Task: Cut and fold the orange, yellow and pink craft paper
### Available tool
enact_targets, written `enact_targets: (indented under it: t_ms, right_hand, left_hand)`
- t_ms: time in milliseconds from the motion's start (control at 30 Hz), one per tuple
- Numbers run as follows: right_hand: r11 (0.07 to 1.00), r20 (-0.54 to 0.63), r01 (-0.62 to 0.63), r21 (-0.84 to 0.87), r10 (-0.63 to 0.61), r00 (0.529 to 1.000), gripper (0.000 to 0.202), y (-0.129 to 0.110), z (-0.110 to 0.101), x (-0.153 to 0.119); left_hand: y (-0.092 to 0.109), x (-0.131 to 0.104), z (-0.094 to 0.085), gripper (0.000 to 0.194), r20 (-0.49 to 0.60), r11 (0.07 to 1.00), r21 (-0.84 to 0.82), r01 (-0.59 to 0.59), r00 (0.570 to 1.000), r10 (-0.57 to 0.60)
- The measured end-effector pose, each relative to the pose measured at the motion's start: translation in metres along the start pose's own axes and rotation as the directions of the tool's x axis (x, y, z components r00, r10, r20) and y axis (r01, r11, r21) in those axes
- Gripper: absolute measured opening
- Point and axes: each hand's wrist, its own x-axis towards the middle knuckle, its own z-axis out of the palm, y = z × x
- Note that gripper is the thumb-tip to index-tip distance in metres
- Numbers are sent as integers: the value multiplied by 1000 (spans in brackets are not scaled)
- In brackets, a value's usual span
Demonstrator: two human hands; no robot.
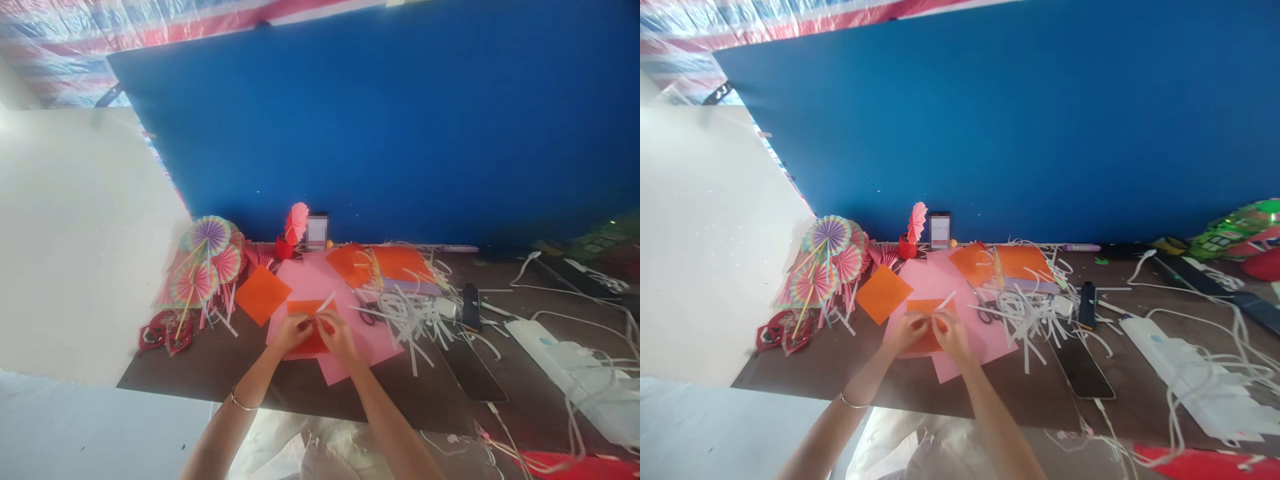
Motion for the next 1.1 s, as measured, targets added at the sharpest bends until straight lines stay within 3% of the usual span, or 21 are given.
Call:
enact_targets:
  t_ms: [400,1100]
  right_hand:
    - [1000,-1,-6,7,6,1000,14,-1,-2,1]
    - [996,26,60,-67,-58,998,15,2,-2,0]
  left_hand:
    - [-1,0,1,17,12,990,118,-80,997,79]
    - [-8,0,4,17,1,988,120,-101,995,102]
